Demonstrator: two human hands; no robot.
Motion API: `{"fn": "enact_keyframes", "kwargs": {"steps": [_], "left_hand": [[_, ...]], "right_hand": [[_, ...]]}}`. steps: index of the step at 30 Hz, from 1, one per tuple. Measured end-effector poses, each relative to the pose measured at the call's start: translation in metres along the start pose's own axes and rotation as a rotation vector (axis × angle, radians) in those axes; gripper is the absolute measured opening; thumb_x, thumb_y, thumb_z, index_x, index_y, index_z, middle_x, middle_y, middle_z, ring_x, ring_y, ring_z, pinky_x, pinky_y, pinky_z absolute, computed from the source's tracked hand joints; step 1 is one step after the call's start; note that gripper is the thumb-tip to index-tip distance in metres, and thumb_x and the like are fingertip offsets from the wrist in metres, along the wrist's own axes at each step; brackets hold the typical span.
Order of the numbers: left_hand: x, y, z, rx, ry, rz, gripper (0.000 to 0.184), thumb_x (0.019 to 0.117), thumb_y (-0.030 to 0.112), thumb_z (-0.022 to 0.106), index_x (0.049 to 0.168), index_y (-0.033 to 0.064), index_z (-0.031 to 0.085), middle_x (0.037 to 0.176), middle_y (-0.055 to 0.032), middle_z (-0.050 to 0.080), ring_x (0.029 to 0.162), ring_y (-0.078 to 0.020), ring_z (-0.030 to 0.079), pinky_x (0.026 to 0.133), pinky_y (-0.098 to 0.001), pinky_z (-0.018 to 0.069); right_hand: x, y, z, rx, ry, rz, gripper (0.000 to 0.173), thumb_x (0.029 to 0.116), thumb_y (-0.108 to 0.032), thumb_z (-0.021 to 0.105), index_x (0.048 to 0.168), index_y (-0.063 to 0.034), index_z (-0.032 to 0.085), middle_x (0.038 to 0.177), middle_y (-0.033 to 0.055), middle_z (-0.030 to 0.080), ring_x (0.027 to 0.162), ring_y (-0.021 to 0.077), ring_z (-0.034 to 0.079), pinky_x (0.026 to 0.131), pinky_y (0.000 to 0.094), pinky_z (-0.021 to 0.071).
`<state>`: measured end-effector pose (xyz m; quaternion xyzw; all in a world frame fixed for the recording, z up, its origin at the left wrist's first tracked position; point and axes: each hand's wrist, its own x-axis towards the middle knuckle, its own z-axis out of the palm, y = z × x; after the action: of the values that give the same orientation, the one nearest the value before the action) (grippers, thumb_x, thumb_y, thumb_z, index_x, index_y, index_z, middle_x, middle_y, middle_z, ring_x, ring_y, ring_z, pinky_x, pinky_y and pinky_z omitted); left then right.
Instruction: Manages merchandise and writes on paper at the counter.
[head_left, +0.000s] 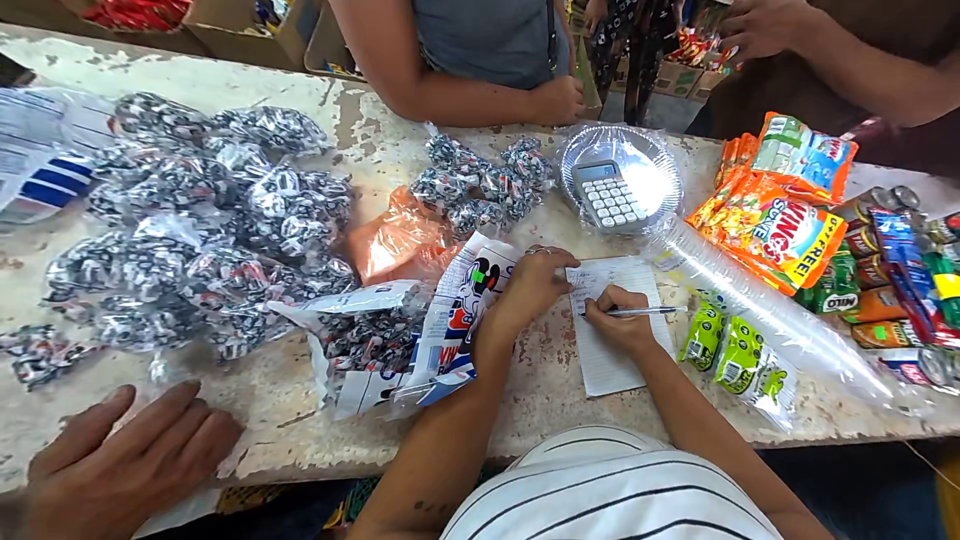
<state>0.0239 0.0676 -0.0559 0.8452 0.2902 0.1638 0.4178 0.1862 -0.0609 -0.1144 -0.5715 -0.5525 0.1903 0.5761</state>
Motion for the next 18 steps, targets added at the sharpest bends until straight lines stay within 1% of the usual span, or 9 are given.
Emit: {"fn": "enact_keyframes", "kwargs": {"steps": [2,5,7,11,14,18], "left_hand": [[0.0003,0.001,-0.0004,0.004,-0.002,-0.006,0.03,0.0872,0.001,0.077,0.117,0.0034,0.074,0.128,-0.0137,0.068,0.121,-0.0328,0.062,0.102,-0.0505,0.0496],[0.0008,0.0004,0.0002,0.008,0.001,-0.009,0.029,0.088,0.001,0.076,0.116,0.004,0.075,0.128,-0.013,0.069,0.119,-0.032,0.063,0.1,-0.0489,0.0503],[0.0005,-0.0001,0.0002,0.007,0.001,-0.005,0.029,0.0883,0.001,0.076,0.117,0.0039,0.075,0.129,-0.0131,0.069,0.12,-0.032,0.063,0.101,-0.0494,0.0501],[-0.0005,-0.0025,0.0018,-0.003,0.016,0.012,0.029,0.0873,0.001,0.076,0.116,0.004,0.075,0.127,-0.0132,0.069,0.115,-0.0315,0.064,0.097,-0.0484,0.0523],[-0.0001,-0.0013,0.0016,-0.008,0.016,0.005,0.029,0.0875,0.001,0.076,0.116,0.004,0.075,0.127,-0.0127,0.069,0.11,-0.03,0.066,0.093,-0.0464,0.0538],[-0.0005,-0.0009,0.0014,-0.005,0.02,0.01,0.029,0.0871,0.0,0.077,0.116,0.0038,0.075,0.127,-0.0129,0.069,0.114,-0.0304,0.065,0.096,-0.0469,0.053]], "right_hand": [[0.0007,-0.0043,-0.0005,0.017,0.032,0.013,0.023,0.0842,-0.003,0.07,0.065,-0.009,0.059,0.06,-0.0057,0.057,0.056,-0.0001,0.054,0.053,0.0169,0.0452],[0.0008,-0.0102,-0.0012,-0.005,0.132,0.0,0.023,0.0824,-0.001,0.07,0.065,-0.011,0.058,0.06,-0.0073,0.057,0.056,-0.0014,0.054,0.052,0.0157,0.0458],[0.0006,-0.0105,-0.0016,-0.033,0.158,0.014,0.024,0.0819,-0.001,0.069,0.064,-0.0112,0.057,0.059,-0.0071,0.056,0.055,-0.001,0.053,0.051,0.0161,0.0451],[-0.0007,-0.009,-0.0009,-0.05,0.123,0.045,0.025,0.0818,-0.001,0.069,0.063,-0.0105,0.057,0.058,-0.0064,0.055,0.054,-0.0005,0.052,0.051,0.0163,0.0445],[0.0,-0.0058,-0.0006,-0.058,0.122,0.02,0.025,0.0817,-0.002,0.07,0.062,-0.0103,0.057,0.058,-0.0065,0.055,0.053,-0.0006,0.052,0.05,0.0165,0.0444],[0.0,-0.0064,-0.0002,-0.05,0.107,0.018,0.025,0.0825,-0.002,0.069,0.063,-0.0101,0.057,0.058,-0.0061,0.055,0.054,-0.0002,0.053,0.05,0.0169,0.0443]]}}
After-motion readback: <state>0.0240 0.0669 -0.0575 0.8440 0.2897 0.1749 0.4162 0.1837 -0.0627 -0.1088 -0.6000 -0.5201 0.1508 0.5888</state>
